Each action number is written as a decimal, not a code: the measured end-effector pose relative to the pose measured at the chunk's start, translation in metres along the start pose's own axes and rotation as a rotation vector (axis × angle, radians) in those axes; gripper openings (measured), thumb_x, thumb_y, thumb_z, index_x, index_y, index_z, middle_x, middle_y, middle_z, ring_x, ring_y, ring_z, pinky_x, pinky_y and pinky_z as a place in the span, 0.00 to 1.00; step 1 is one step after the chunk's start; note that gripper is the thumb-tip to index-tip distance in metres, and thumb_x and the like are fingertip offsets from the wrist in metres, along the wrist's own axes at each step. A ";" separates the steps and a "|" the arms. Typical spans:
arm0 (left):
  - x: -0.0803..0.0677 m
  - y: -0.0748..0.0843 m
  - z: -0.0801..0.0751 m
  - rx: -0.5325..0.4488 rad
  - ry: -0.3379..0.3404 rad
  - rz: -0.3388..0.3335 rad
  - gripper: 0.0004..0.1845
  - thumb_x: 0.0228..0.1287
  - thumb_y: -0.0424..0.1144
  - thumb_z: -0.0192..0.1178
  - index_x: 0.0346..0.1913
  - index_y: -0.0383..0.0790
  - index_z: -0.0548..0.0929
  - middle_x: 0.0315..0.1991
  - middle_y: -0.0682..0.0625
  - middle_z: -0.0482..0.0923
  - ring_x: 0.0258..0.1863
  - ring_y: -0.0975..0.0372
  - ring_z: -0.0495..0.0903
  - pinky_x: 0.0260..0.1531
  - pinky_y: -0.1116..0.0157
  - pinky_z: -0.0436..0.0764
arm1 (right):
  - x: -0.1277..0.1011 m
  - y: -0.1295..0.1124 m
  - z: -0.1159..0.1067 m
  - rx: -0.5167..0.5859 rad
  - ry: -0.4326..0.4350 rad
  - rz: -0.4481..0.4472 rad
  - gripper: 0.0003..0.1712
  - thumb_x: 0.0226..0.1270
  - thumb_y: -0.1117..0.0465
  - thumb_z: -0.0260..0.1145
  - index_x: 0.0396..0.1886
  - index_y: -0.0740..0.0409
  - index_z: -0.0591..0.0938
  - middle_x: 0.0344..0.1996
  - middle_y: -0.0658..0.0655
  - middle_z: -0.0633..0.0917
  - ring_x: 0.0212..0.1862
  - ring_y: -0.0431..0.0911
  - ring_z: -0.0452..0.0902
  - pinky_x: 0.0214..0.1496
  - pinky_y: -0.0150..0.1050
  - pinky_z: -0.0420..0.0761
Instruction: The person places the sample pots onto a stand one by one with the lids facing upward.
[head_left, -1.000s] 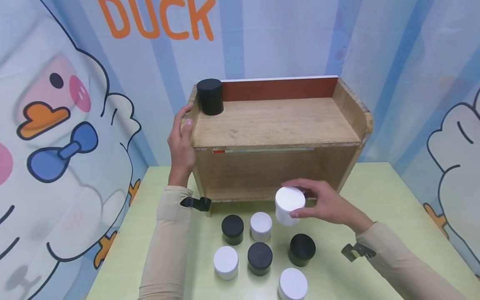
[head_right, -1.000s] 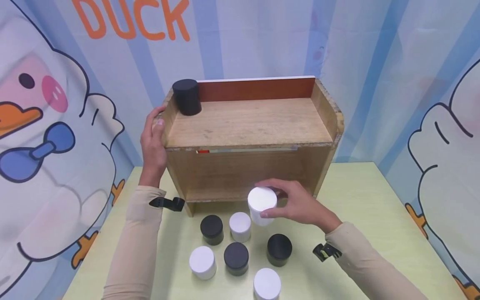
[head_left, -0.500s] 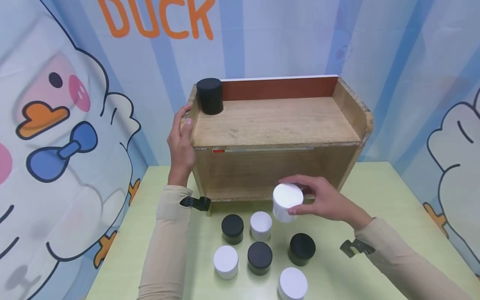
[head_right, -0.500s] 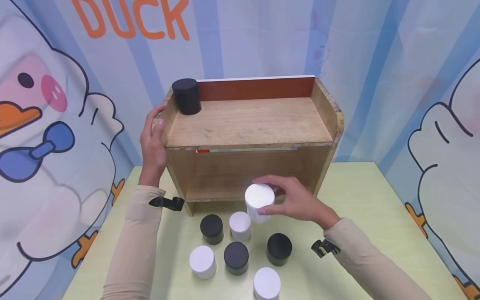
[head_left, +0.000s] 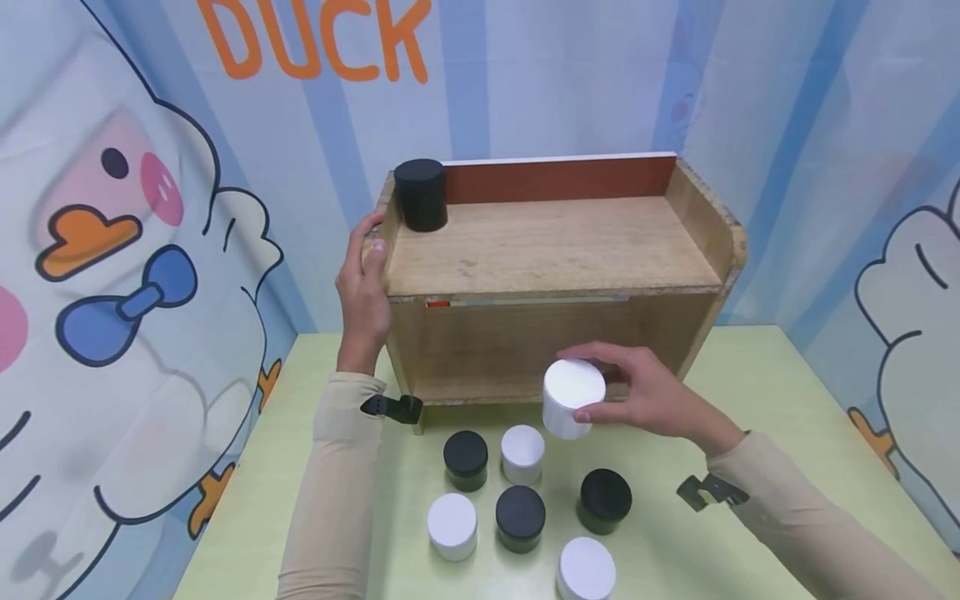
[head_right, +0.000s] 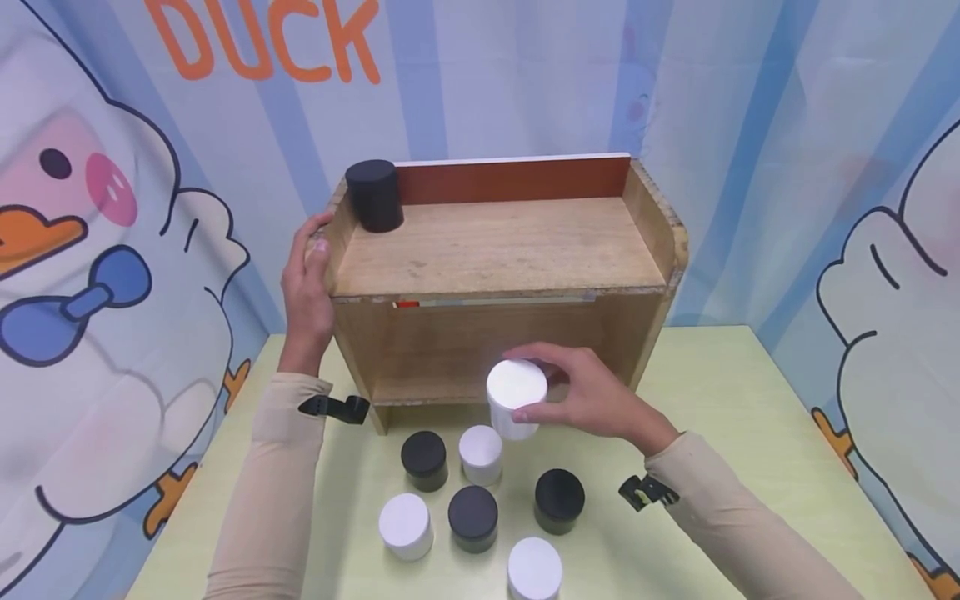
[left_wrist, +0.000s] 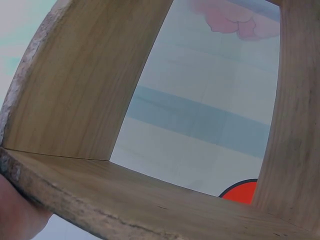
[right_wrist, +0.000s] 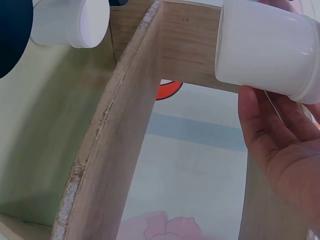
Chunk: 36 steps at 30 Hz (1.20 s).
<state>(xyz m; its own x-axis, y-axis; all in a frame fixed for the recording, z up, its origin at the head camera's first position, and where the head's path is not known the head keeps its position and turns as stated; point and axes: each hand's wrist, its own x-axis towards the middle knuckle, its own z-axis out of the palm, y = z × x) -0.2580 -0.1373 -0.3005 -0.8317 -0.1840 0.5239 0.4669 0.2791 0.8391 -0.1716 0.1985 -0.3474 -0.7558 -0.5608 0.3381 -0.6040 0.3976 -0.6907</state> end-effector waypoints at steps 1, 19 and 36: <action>0.001 0.001 0.000 -0.002 0.001 0.000 0.24 0.76 0.46 0.42 0.71 0.55 0.71 0.73 0.52 0.69 0.73 0.60 0.65 0.75 0.50 0.60 | 0.001 0.000 -0.001 -0.001 0.003 -0.002 0.35 0.52 0.63 0.79 0.62 0.59 0.79 0.51 0.56 0.87 0.48 0.34 0.80 0.51 0.32 0.84; -0.006 -0.009 0.000 0.013 -0.015 -0.025 0.23 0.77 0.50 0.41 0.70 0.58 0.71 0.73 0.55 0.68 0.74 0.62 0.64 0.75 0.50 0.61 | -0.004 -0.009 -0.001 0.029 0.031 0.031 0.35 0.52 0.63 0.79 0.62 0.61 0.79 0.54 0.57 0.86 0.50 0.34 0.81 0.52 0.30 0.83; 0.001 -0.006 -0.001 0.011 -0.003 -0.009 0.23 0.76 0.51 0.41 0.70 0.59 0.71 0.74 0.53 0.68 0.74 0.60 0.65 0.74 0.49 0.61 | 0.016 -0.020 -0.008 -0.049 0.042 -0.010 0.35 0.52 0.61 0.80 0.62 0.58 0.80 0.53 0.56 0.87 0.49 0.34 0.82 0.52 0.31 0.83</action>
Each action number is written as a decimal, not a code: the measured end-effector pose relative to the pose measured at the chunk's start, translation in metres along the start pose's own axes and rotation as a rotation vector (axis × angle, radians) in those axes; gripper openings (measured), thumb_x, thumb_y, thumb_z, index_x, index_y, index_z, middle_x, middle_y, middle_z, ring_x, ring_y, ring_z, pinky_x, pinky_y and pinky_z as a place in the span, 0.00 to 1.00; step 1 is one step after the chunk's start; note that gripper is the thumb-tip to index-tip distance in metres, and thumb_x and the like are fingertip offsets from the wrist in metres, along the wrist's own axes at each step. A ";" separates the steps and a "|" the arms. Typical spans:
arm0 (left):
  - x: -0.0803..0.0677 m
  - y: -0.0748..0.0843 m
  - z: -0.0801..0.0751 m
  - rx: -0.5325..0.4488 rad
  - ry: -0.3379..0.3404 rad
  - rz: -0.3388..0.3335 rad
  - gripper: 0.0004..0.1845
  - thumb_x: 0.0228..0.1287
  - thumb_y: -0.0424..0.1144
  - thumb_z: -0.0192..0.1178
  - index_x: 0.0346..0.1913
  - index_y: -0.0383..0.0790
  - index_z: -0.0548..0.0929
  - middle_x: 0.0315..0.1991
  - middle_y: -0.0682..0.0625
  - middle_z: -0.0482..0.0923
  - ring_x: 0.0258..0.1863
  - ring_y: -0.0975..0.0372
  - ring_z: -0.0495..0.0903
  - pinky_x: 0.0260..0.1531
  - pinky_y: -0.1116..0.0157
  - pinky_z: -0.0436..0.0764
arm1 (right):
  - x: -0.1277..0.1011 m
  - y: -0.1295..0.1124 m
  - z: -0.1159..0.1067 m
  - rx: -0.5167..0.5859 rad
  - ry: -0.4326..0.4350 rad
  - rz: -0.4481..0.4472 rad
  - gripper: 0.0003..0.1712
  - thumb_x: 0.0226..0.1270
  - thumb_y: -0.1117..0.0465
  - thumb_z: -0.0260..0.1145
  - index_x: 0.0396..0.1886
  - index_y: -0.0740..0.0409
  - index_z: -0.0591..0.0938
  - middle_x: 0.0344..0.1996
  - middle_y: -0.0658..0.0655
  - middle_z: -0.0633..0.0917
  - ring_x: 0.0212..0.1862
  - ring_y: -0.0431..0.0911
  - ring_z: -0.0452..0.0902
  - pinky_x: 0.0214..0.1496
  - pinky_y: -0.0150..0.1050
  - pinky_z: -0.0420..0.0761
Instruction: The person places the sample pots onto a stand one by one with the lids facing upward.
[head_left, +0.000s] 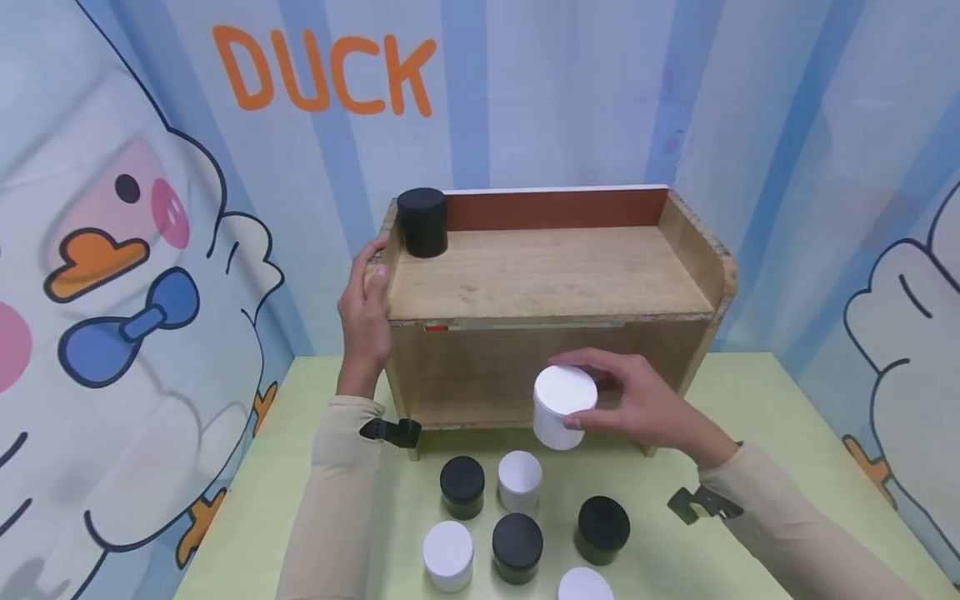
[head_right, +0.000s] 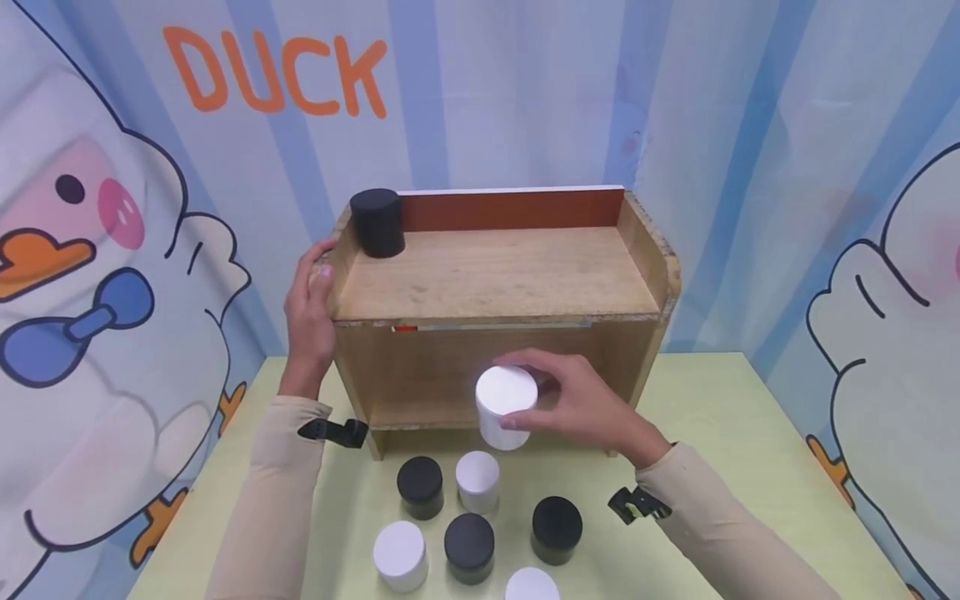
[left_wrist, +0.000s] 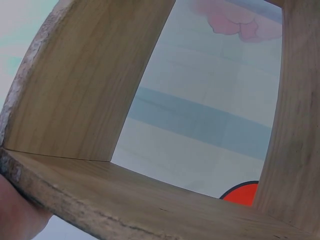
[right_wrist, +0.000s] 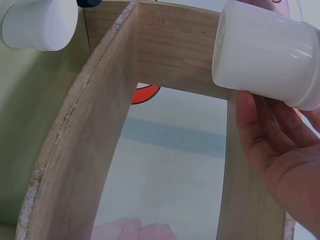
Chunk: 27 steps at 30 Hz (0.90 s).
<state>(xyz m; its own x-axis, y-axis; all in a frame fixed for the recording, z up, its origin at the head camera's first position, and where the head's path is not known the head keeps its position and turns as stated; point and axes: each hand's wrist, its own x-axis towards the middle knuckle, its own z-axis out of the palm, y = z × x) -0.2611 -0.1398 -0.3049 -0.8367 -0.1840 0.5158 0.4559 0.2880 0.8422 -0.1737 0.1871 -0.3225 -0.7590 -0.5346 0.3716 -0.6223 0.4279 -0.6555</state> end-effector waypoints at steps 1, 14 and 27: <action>0.000 0.000 0.000 0.002 -0.002 -0.003 0.24 0.76 0.51 0.41 0.70 0.59 0.71 0.74 0.53 0.68 0.74 0.60 0.65 0.74 0.49 0.61 | 0.001 -0.001 0.000 -0.003 0.001 -0.003 0.35 0.52 0.60 0.80 0.62 0.58 0.80 0.53 0.55 0.87 0.49 0.34 0.82 0.52 0.31 0.83; 0.000 0.000 0.001 -0.006 0.011 0.005 0.23 0.77 0.48 0.43 0.70 0.59 0.72 0.73 0.55 0.69 0.74 0.62 0.65 0.75 0.50 0.60 | 0.009 -0.011 -0.006 -0.038 0.011 -0.010 0.35 0.51 0.60 0.80 0.62 0.57 0.80 0.52 0.55 0.87 0.47 0.37 0.81 0.49 0.33 0.83; 0.001 -0.001 0.002 0.008 0.011 -0.001 0.22 0.76 0.49 0.43 0.69 0.60 0.72 0.73 0.55 0.69 0.73 0.61 0.66 0.75 0.49 0.60 | 0.015 -0.017 -0.009 -0.040 0.010 -0.006 0.36 0.52 0.60 0.80 0.63 0.57 0.79 0.53 0.54 0.87 0.47 0.39 0.81 0.49 0.34 0.83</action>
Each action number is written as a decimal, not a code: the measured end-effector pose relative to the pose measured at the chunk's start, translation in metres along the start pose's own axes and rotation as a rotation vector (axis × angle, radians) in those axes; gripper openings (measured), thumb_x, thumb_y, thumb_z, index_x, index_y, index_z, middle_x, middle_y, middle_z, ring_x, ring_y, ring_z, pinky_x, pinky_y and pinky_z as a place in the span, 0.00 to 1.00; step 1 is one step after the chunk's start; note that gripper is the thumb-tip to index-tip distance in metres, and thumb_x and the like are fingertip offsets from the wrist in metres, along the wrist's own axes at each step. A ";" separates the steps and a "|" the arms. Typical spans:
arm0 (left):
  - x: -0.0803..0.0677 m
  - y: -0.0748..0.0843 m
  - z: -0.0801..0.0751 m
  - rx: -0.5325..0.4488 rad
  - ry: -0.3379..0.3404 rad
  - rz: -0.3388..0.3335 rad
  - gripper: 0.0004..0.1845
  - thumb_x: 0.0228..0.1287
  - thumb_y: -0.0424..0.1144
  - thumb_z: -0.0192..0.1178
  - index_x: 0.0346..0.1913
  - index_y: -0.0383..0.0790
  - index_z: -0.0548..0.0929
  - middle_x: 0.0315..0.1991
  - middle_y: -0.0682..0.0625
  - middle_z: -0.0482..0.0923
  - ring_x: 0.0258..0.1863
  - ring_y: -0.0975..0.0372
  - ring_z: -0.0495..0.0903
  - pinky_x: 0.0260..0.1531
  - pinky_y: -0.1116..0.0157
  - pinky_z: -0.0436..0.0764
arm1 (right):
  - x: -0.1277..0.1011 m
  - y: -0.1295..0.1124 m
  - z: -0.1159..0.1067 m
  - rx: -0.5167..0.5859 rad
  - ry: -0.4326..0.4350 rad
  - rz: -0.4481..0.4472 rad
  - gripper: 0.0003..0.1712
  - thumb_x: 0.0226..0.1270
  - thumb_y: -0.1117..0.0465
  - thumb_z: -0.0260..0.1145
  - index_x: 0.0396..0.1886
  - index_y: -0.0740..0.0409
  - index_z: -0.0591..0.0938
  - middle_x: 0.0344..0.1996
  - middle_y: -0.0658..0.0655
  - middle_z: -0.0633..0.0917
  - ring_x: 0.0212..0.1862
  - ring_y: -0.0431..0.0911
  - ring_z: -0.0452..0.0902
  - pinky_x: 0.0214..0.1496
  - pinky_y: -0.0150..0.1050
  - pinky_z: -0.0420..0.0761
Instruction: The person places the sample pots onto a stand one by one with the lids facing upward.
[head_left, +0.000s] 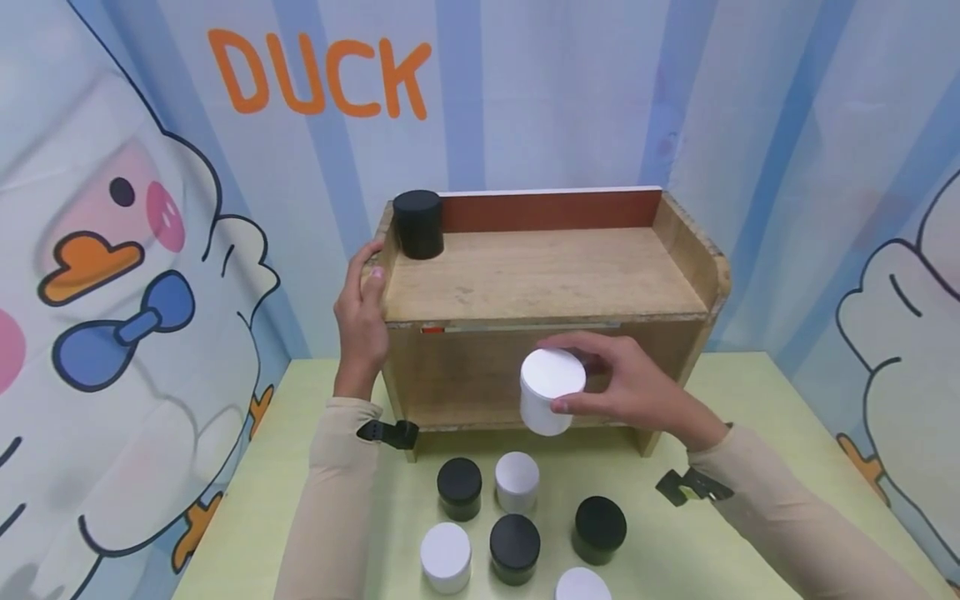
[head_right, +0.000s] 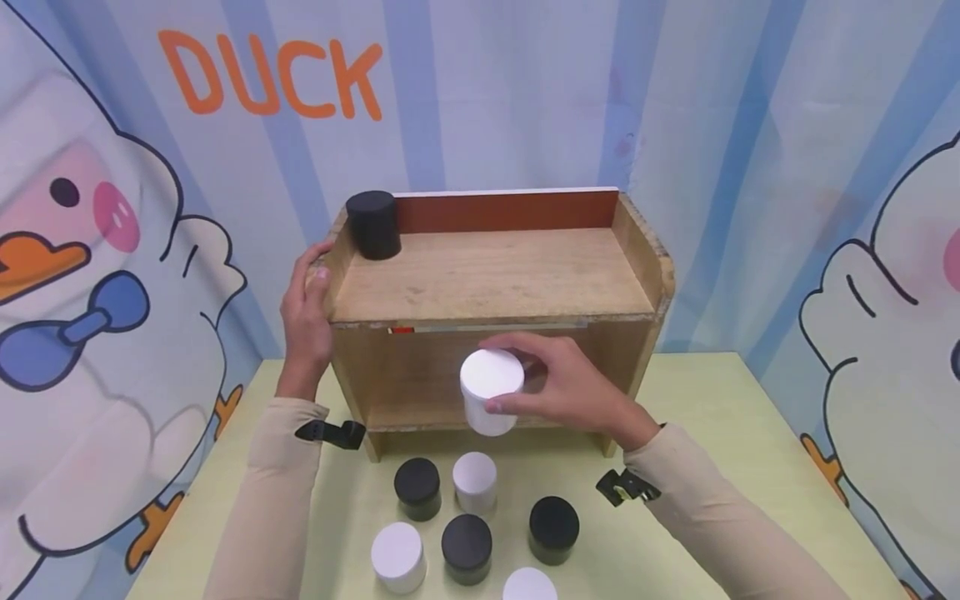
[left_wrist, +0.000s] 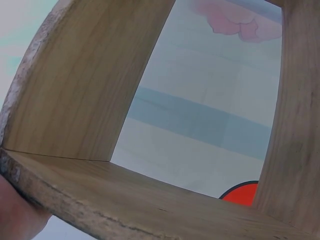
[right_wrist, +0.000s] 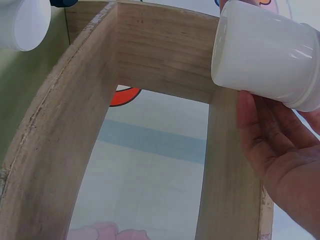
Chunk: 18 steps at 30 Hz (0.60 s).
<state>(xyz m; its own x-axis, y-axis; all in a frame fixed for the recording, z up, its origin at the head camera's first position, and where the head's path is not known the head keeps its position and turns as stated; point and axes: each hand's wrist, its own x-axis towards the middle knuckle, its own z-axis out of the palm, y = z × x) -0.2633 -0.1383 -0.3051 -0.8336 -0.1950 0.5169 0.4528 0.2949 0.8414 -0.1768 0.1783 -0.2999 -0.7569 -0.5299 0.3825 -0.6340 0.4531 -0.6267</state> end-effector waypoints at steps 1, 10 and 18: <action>0.000 -0.001 0.000 0.001 0.000 0.001 0.22 0.76 0.50 0.43 0.69 0.60 0.72 0.73 0.55 0.69 0.73 0.61 0.65 0.75 0.49 0.60 | 0.001 0.000 0.000 0.002 0.000 0.001 0.36 0.52 0.60 0.80 0.63 0.57 0.79 0.53 0.55 0.87 0.47 0.39 0.82 0.49 0.34 0.83; 0.000 -0.002 0.000 0.007 -0.006 -0.007 0.22 0.77 0.50 0.42 0.69 0.61 0.72 0.73 0.56 0.69 0.73 0.61 0.65 0.75 0.47 0.60 | 0.005 -0.003 0.000 0.002 0.008 -0.005 0.36 0.52 0.60 0.80 0.63 0.56 0.80 0.51 0.54 0.87 0.46 0.40 0.82 0.48 0.34 0.83; 0.000 -0.002 -0.001 0.009 -0.005 -0.006 0.22 0.76 0.51 0.42 0.69 0.61 0.72 0.73 0.55 0.68 0.73 0.59 0.65 0.74 0.45 0.59 | 0.009 -0.010 -0.003 -0.018 0.009 0.008 0.35 0.52 0.58 0.80 0.63 0.53 0.79 0.50 0.52 0.87 0.45 0.41 0.82 0.46 0.35 0.82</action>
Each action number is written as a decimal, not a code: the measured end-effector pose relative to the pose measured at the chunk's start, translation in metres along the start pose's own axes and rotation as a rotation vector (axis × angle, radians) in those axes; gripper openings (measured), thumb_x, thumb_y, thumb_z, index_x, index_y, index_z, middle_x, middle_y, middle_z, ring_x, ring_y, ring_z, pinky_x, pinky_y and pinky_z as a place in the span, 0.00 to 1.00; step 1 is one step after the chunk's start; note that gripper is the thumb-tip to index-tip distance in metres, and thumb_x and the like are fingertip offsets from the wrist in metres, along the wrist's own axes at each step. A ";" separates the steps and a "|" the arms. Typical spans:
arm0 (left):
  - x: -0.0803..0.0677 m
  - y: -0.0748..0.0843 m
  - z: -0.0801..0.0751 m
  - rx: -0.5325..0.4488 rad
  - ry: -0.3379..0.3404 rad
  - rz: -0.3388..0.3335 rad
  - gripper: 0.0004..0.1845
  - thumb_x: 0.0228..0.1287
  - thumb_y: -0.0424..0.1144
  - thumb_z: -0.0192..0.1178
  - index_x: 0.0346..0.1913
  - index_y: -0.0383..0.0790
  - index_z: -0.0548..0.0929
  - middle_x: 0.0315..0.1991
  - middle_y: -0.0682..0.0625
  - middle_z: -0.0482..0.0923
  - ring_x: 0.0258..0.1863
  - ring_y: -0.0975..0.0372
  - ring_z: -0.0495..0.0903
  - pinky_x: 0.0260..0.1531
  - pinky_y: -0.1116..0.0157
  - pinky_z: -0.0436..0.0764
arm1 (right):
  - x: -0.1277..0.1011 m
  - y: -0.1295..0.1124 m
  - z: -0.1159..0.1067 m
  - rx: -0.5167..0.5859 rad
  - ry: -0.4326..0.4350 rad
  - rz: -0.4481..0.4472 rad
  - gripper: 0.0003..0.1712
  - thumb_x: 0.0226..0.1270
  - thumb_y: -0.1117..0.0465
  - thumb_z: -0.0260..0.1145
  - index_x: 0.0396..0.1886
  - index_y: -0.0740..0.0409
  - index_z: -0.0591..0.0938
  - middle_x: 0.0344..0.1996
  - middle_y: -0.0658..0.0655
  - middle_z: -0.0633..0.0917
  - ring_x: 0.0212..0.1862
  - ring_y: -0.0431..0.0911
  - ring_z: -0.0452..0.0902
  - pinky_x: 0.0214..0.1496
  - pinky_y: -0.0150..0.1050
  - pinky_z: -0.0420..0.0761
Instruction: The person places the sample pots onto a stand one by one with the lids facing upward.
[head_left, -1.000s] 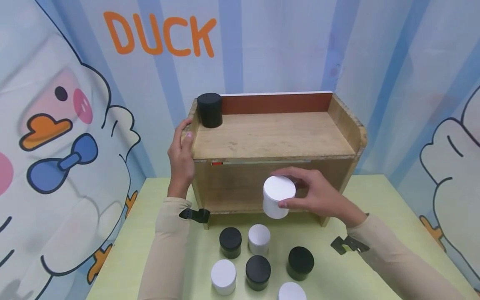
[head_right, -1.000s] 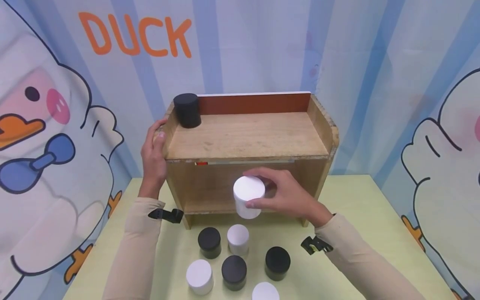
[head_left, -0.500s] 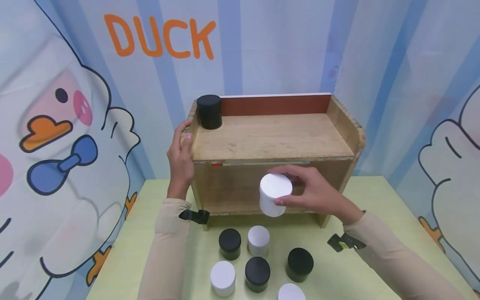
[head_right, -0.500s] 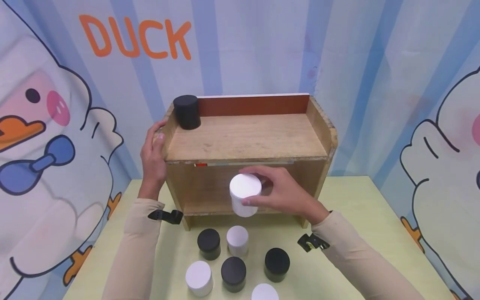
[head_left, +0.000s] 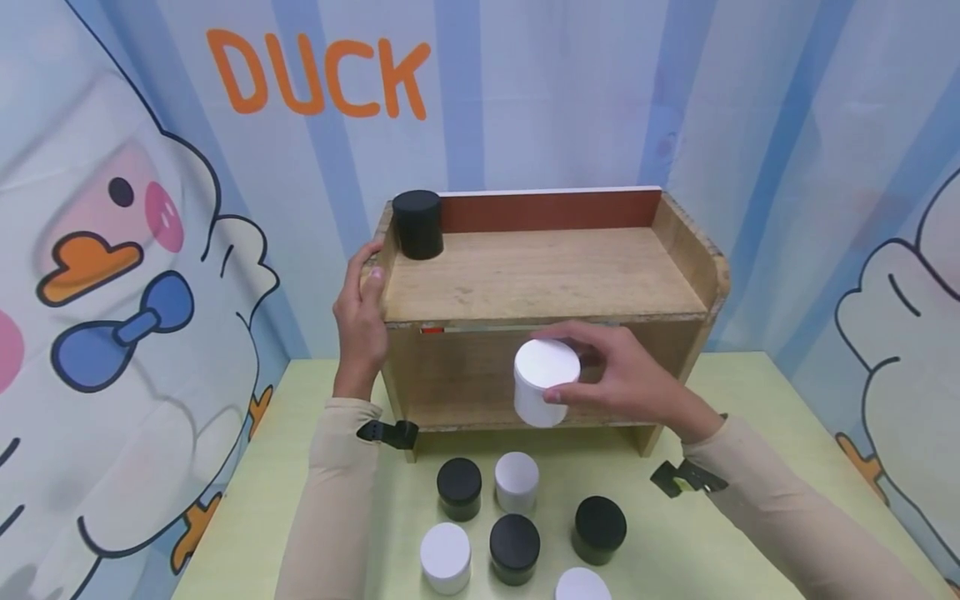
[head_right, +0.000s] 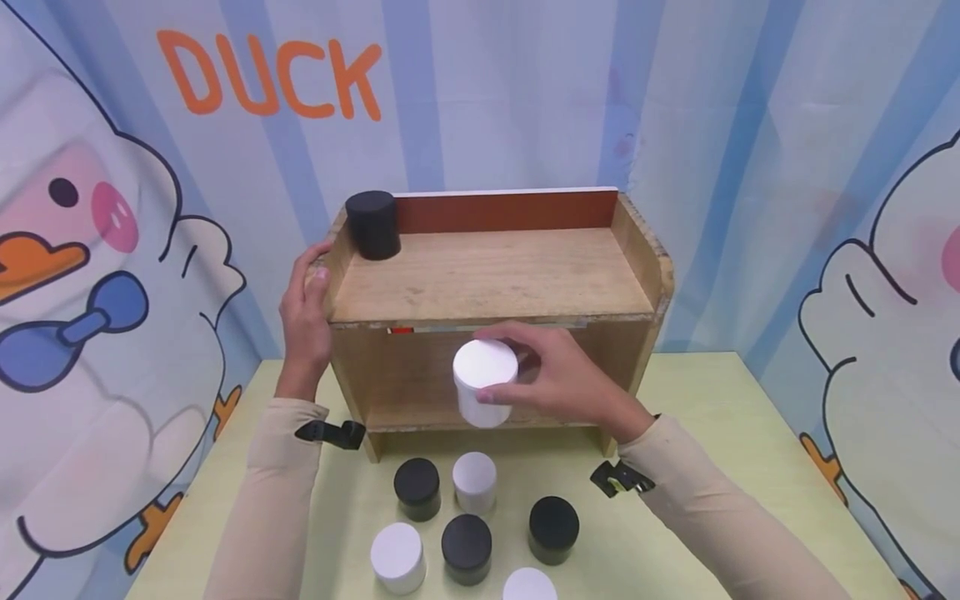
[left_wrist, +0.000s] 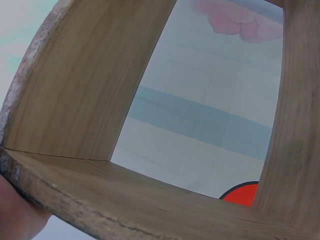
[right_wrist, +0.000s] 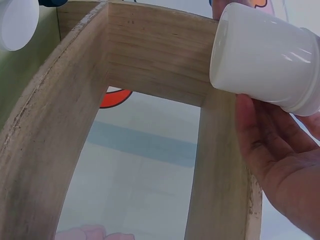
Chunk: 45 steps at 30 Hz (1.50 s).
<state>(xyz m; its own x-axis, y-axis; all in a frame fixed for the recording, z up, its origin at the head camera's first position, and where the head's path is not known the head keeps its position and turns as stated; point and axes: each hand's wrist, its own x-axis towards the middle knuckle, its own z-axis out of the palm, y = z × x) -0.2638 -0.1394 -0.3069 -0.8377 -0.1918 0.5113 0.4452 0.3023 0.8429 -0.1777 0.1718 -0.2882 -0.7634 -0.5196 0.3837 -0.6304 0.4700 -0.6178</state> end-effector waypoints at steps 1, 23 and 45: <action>0.000 0.000 0.000 0.000 0.000 -0.001 0.22 0.76 0.51 0.42 0.69 0.61 0.72 0.73 0.54 0.68 0.73 0.59 0.65 0.74 0.45 0.60 | 0.000 -0.001 0.000 -0.003 0.002 0.009 0.35 0.52 0.58 0.80 0.63 0.53 0.79 0.50 0.52 0.87 0.44 0.41 0.82 0.46 0.35 0.82; 0.001 -0.001 -0.001 0.007 0.017 0.035 0.22 0.76 0.49 0.43 0.69 0.59 0.73 0.72 0.53 0.70 0.72 0.60 0.67 0.73 0.47 0.62 | 0.016 -0.016 -0.004 0.012 0.031 0.072 0.34 0.52 0.55 0.80 0.61 0.50 0.80 0.51 0.50 0.87 0.46 0.43 0.83 0.48 0.38 0.83; -0.001 0.002 0.001 0.010 0.022 0.037 0.23 0.76 0.47 0.42 0.69 0.58 0.73 0.66 0.49 0.76 0.62 0.59 0.75 0.66 0.49 0.68 | 0.026 -0.029 -0.004 0.043 0.079 0.134 0.34 0.53 0.53 0.80 0.61 0.49 0.80 0.53 0.51 0.86 0.46 0.46 0.82 0.49 0.50 0.84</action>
<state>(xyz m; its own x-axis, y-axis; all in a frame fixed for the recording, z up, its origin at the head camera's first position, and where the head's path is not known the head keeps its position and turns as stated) -0.2621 -0.1381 -0.3063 -0.8134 -0.2011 0.5458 0.4724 0.3191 0.8216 -0.1801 0.1479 -0.2576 -0.8501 -0.3957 0.3474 -0.5167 0.4998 -0.6952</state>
